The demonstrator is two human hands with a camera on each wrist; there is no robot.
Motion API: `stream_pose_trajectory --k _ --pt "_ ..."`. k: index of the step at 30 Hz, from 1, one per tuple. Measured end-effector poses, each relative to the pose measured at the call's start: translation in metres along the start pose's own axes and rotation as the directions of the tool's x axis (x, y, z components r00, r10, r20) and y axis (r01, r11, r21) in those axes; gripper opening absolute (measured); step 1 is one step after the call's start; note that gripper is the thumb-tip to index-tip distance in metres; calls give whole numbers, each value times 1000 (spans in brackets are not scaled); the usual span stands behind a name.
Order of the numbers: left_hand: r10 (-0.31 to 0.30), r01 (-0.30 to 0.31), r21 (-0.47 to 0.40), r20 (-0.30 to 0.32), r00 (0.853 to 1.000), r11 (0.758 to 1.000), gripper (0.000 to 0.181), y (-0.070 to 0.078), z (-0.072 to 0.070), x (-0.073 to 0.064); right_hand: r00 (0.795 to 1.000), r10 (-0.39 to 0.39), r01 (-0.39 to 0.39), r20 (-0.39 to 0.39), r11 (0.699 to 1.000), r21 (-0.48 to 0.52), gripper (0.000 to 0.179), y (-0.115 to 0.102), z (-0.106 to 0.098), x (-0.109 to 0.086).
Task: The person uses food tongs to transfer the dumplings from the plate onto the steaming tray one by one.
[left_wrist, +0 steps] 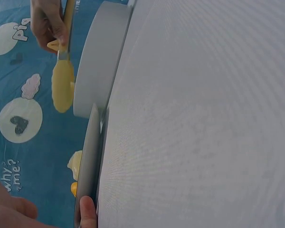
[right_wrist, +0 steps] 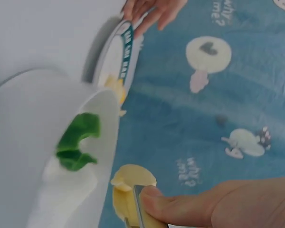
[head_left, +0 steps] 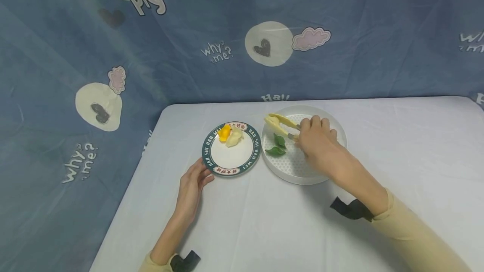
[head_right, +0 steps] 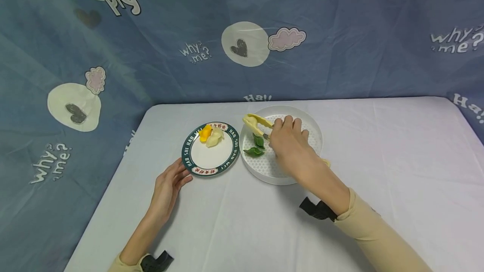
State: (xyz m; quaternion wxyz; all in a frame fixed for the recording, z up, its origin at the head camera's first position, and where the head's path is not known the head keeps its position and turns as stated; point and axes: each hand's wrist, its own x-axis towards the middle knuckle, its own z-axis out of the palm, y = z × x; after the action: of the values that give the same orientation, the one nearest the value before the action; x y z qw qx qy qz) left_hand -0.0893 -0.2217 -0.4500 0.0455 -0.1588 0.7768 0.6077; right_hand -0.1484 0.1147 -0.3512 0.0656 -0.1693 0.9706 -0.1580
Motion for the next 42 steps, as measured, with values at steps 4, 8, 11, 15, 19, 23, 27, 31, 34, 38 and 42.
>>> stream_pose_trajectory --k 4,8,11,15,19,23,27,31,34,38,42 --pt "-7 7 7 0 1000 1000 62 0 0 -1 999 34 -34 6 999 1 32 10 4 1" --pt "-10 10 12 -3 1000 1000 62 1 0 -1 999 45 -44 6 999 -26 32 17 11 2" --pt "-11 11 8 -2 1000 1000 62 1 0 -1 999 50 -49 21 998 -42 32 20 15 3" --pt "-13 13 -4 -1 1000 1000 61 0 1 -1 998 54 -52 36 998 -47 31 23 22 6" --pt "-12 12 -6 2 1000 1000 60 1 1 -1 997 56 -54 48 997 -52 30 26 26 7" --pt "-15 15 2 3 1000 1000 61 2 1 -1 997 56 -54 55 998 -39 32 28 27 8" --pt "-18 18 4 1 1000 1000 61 1 0 0 997 50 -48 50 998 -34 36 31 26 7" --pt "-20 20 -3 0 1000 1000 61 2 0 0 999 42 -41 33 998 -42 38 32 25 5" --pt "-22 22 -8 1 1000 1000 61 2 0 0 999 39 -38 20 999 -39 41 30 23 3" --pt "-19 19 -8 2 1000 1000 61 1 0 0 999 41 -41 -2 998 -38 42 26 20 0" --pt "-14 14 -4 2 1000 1000 61 1 0 0 998 53 -54 -24 998 -20 46 20 16 -1"
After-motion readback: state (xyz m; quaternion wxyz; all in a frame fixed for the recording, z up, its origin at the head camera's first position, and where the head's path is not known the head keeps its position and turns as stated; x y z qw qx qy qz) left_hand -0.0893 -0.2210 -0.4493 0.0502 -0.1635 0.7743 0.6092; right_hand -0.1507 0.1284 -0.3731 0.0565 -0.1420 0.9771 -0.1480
